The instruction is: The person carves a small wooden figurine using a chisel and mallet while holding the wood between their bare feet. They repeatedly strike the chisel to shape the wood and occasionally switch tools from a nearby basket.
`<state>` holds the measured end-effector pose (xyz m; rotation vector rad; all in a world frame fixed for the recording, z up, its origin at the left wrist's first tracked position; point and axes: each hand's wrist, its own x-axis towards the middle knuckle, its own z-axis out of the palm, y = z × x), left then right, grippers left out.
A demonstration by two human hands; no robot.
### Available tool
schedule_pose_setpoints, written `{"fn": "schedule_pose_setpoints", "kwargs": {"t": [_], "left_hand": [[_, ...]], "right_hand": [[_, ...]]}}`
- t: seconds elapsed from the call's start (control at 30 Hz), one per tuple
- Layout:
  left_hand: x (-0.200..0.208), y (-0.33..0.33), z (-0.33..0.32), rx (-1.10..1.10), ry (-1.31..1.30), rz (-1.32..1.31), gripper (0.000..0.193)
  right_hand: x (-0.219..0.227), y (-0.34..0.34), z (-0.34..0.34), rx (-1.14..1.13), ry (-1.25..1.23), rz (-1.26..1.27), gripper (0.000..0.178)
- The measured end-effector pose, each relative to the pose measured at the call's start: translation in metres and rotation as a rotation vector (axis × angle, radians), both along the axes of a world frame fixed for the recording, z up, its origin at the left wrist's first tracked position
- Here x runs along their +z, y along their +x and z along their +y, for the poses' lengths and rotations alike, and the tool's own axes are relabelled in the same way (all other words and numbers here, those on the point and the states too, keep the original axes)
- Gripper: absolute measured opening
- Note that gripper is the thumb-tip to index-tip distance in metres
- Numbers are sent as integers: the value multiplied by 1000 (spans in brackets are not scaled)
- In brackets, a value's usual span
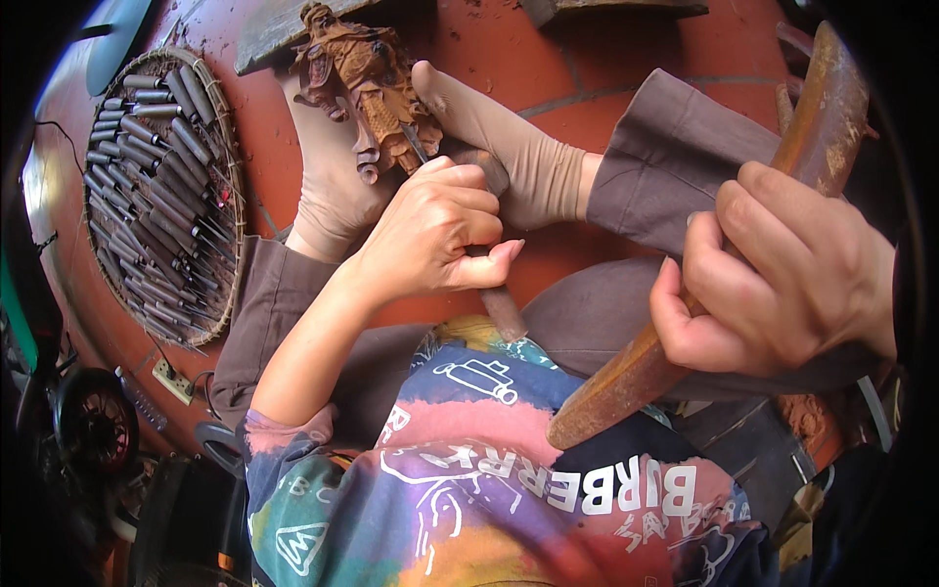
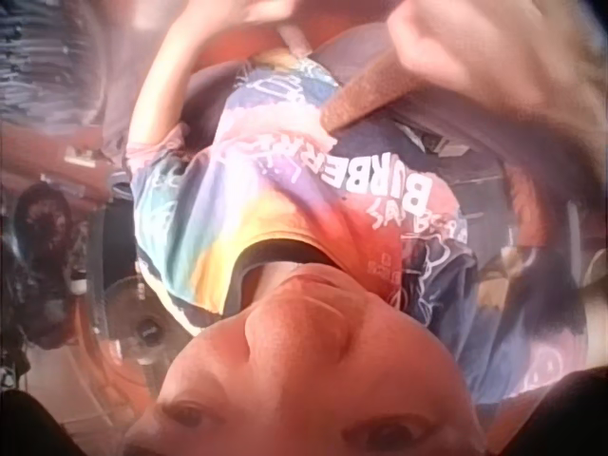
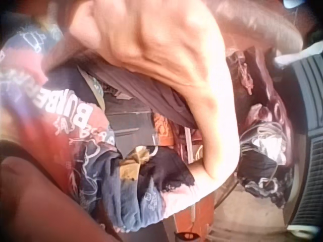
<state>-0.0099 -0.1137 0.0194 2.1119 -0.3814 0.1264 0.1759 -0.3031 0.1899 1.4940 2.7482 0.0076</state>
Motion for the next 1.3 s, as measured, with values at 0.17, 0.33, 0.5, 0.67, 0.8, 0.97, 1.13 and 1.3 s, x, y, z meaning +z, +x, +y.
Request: {"fn": "schedule_pose_setpoints", "kwargs": {"t": [0.17,0.33,0.5,0.67,0.8,0.97,1.13,1.3], "left_hand": [[8,-1,15,-83,-43,34,30],[12,-3,31,-127,-187,46,32],[11,-2,38,-176,-272,62,33],[12,-2,44,-193,-305,80,33],[14,4,44,-202,-279,63,33],[48,24,15,-272,-77,-67,32],[29,22,-33,58,-123,-206,30],[10,17,-22,92,-200,-224,33]], "right_hand": [[13,-23,0,-47,3,-72,18],[32,-34,8,-78,-83,-194,20],[39,-45,17,-204,-76,-105,21],[53,-42,31,-262,-173,-36,23],[48,-42,30,-400,-88,-55,31],[43,15,41,-19,-13,-55,38],[13,49,31,-81,-199,230,42],[-13,48,17,-171,-241,331,41]]}}
